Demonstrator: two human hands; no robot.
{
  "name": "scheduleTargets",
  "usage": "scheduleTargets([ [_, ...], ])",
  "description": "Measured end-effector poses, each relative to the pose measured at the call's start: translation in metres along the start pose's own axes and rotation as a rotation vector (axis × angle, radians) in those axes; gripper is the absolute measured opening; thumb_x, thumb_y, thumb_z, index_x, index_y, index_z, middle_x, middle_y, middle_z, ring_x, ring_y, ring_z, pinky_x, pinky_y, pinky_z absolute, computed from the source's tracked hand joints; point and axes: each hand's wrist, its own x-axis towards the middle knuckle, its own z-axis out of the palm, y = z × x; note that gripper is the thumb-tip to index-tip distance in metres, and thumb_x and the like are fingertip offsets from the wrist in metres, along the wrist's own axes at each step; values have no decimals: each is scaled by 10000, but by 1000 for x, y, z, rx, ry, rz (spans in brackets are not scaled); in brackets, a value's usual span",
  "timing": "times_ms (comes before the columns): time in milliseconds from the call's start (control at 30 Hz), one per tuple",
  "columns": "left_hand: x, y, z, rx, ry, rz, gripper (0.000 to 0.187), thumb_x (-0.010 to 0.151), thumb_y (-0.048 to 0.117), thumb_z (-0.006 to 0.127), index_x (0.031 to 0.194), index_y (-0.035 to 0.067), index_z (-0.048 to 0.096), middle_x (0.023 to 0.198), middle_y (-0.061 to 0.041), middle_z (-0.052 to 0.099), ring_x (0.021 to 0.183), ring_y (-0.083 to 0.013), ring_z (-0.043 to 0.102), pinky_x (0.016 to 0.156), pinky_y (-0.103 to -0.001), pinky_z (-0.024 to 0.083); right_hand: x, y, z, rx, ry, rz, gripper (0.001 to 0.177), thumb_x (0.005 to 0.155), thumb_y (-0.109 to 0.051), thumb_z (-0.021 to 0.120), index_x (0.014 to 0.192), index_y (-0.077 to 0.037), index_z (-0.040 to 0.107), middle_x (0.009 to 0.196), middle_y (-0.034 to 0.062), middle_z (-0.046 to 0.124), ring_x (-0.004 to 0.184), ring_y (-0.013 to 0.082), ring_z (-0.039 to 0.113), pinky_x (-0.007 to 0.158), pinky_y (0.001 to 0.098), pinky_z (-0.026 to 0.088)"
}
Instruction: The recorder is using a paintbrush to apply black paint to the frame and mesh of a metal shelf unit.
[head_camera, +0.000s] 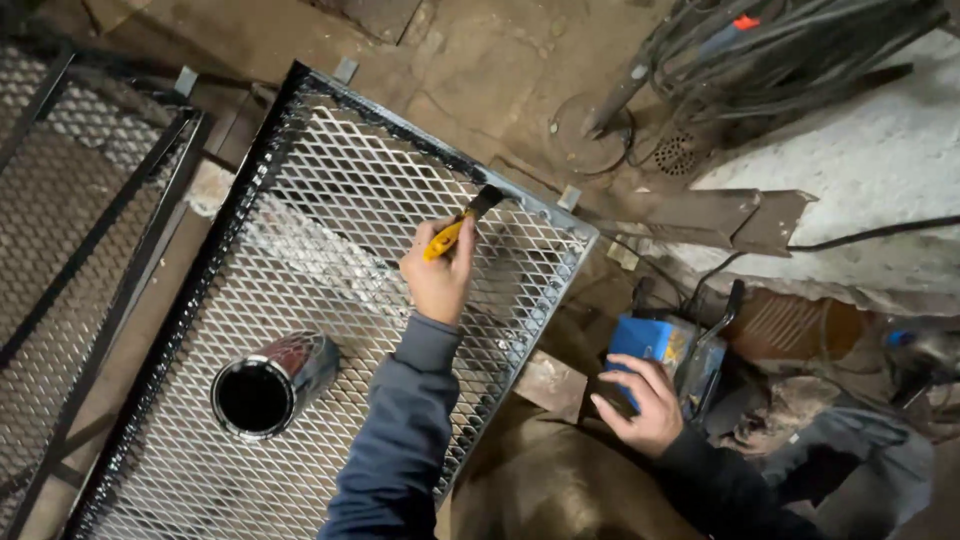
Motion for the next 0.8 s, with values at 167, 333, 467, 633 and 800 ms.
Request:
scheduleTargets([
  [167,10,-29,29,99,-1,22,227,936,204,819,993,38,674,834,-124,742,732,-188,743,657,-288,564,8,5,-6,11,18,23,336,726,-210,848,1017,-99,721,1242,108,658,1056,309,643,932,414,501],
  [333,18,-18,18,84,9,35,193,972,183,787,1031,39,673,849,-120,741,726,-193,744,692,-297,577,11,13,-7,25,0,32,331,736,-202,845,1026,-99,723,1252,105,656,1074,309,644,939,410,506],
  [467,22,-5,17,91,-15,125,162,992,156,744,1100,44,700,896,-130,744,765,-219,757,705,-304,582,14,16,-8,22,-7,25,328,730,-200,849,1017,-100,726,1246,98,658,1062,307,640,934,411,505],
  [633,9,8,23,76,-101,130,150,987,155,748,1103,61,727,893,-140,745,773,-244,766,699,-311,590,19,12,-10,22,2,33,328,723,-198,852,1009,-95,729,1236,98,660,1047,307,640,926,410,506],
  [800,22,-8,16,171,-25,55,170,976,133,745,1122,47,739,890,-140,750,750,-257,751,706,-330,591,15,13,-9,23,9,15,314,726,-190,848,1001,-97,727,1232,102,660,1045,301,648,929,406,506],
])
